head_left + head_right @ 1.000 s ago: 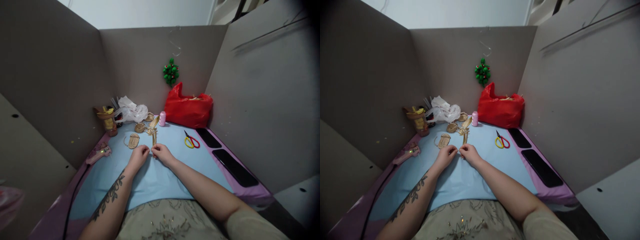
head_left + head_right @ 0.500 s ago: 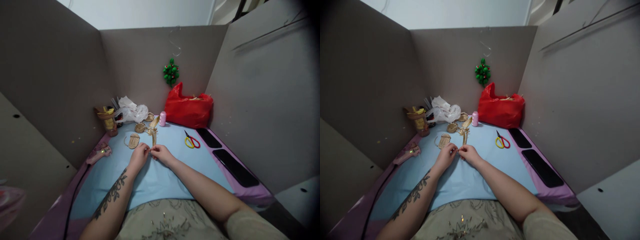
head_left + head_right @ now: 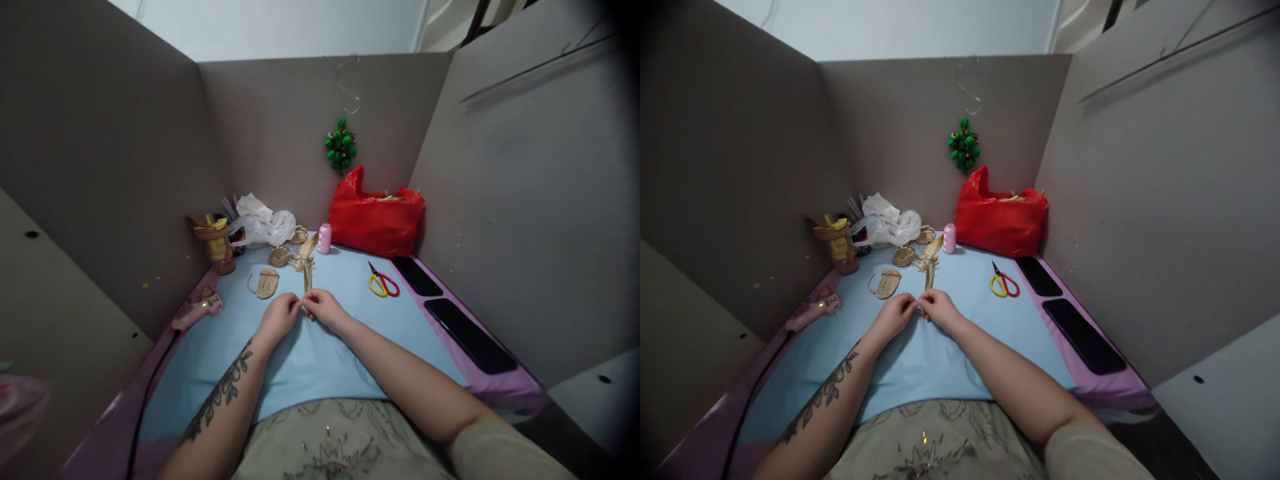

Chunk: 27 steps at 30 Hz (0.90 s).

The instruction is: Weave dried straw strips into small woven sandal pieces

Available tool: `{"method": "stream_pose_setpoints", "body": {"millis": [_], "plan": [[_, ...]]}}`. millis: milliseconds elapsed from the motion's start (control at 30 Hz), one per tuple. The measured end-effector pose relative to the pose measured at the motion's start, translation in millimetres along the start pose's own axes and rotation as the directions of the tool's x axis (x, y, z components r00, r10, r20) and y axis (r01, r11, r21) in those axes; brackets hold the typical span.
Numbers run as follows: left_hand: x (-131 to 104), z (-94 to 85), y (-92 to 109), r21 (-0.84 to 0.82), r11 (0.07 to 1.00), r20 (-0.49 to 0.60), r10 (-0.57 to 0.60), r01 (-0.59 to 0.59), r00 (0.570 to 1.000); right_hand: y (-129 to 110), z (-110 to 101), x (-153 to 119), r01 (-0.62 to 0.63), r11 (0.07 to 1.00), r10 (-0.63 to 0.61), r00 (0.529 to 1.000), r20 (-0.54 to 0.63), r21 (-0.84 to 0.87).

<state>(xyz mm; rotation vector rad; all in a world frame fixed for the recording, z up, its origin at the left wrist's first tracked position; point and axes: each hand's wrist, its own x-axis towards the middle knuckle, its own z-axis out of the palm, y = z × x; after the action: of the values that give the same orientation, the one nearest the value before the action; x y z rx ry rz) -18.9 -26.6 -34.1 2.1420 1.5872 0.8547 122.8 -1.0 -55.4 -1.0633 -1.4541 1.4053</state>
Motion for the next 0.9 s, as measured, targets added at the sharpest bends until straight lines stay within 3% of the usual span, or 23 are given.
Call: {"method": "stream_pose_setpoints", "body": {"millis": [200,333,567,733,800,900], "plan": [[1.9,-0.8,4.5,-0.109,0.994,-0.068,0.013,-0.020,0.998,-5.1,-2.2,-3.7,0.081,0.993,-0.083,0.997,-0.011,-0.085],[5.0,-0.5,8.2,-0.280,0.959,-0.104,-0.082,0.050,0.991,-12.0,-10.1,-5.4,0.040,0.999,-0.040,0.999,-0.004,0.002],[29.1,-7.0,25.6,-0.138,0.990,0.074,0.017,-0.007,0.997,-16.6,-31.3,-2.2,-0.069,0.976,0.055,0.996,0.072,0.205],[41.2,2.4,17.0,-0.376,0.913,0.302,-0.043,0.161,0.952,-10.6,-33.0,2.3,-0.041,0.981,0.045,0.999,-0.016,0.192],[40.3,11.0,10.6,-0.419,0.890,0.303,-0.050,0.181,0.952,-7.9,-31.4,3.8,-0.032,0.984,0.043,0.997,-0.063,0.175],[37.2,21.1,6.8,-0.369,0.921,0.191,-0.060,0.129,0.980,-5.1,-29.0,5.3,-0.009,0.989,0.029,0.991,-0.131,0.150]]}}
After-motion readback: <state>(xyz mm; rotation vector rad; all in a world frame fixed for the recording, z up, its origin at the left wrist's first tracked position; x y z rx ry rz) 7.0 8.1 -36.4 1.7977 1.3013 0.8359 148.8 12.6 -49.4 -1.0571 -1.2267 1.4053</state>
